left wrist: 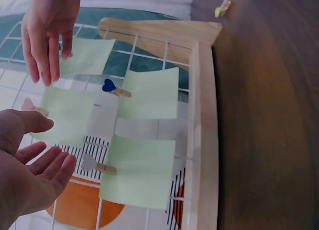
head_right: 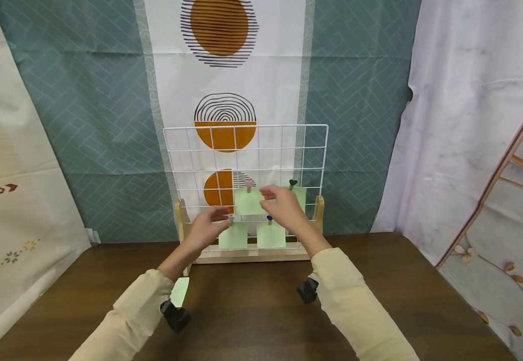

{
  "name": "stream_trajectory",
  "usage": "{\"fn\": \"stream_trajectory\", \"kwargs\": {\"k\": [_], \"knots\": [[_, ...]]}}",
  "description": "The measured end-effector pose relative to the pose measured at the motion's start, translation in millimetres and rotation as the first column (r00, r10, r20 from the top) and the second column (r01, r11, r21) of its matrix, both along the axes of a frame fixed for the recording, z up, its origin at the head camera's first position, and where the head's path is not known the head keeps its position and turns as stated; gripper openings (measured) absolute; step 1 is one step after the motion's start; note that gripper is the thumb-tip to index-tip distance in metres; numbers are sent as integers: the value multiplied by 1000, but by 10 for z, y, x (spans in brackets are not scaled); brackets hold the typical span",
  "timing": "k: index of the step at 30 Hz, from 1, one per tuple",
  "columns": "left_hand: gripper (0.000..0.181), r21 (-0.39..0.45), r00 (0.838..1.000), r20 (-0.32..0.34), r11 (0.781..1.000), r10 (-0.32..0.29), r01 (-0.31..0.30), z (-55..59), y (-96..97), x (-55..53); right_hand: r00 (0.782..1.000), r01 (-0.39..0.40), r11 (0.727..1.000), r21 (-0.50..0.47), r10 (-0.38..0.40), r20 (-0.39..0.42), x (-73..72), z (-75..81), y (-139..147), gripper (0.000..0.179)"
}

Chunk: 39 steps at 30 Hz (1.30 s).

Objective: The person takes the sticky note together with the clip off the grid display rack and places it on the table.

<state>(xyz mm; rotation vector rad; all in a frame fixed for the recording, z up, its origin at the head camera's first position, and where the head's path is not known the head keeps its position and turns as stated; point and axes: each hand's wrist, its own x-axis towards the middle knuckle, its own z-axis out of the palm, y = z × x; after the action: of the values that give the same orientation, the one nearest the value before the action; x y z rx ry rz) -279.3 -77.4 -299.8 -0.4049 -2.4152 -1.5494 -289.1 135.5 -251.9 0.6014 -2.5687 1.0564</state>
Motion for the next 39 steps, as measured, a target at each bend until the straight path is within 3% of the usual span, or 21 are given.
{"fn": "stream_trajectory", "kwargs": {"k": [7, 13, 23, 31, 39], "knots": [[39, 51, 1000, -31, 999, 7, -6, 100, 140, -103, 1000, 8, 1000, -13, -8, 12, -46, 78, -88, 40], [41, 61, 998, -23, 997, 57, -56, 146, 194, -165, 1000, 28, 999, -15, -28, -6, -68, 160, -161, 40], [41, 97, 993, -49, 990, 108, -103, 171, 252, -236, 1000, 24, 1000, 14, -24, 1, -156, 225, -231, 39], [38, 78, 989, -41, 987, 143, -139, 173, 282, -298, 1000, 17, 1000, -10, -17, 11, -223, 239, -295, 37], [33, 48, 978, -92, 982, 188, -184, 152, 307, -369, 999, 41, 998, 41, -40, -9, -248, 255, -344, 38]]}}
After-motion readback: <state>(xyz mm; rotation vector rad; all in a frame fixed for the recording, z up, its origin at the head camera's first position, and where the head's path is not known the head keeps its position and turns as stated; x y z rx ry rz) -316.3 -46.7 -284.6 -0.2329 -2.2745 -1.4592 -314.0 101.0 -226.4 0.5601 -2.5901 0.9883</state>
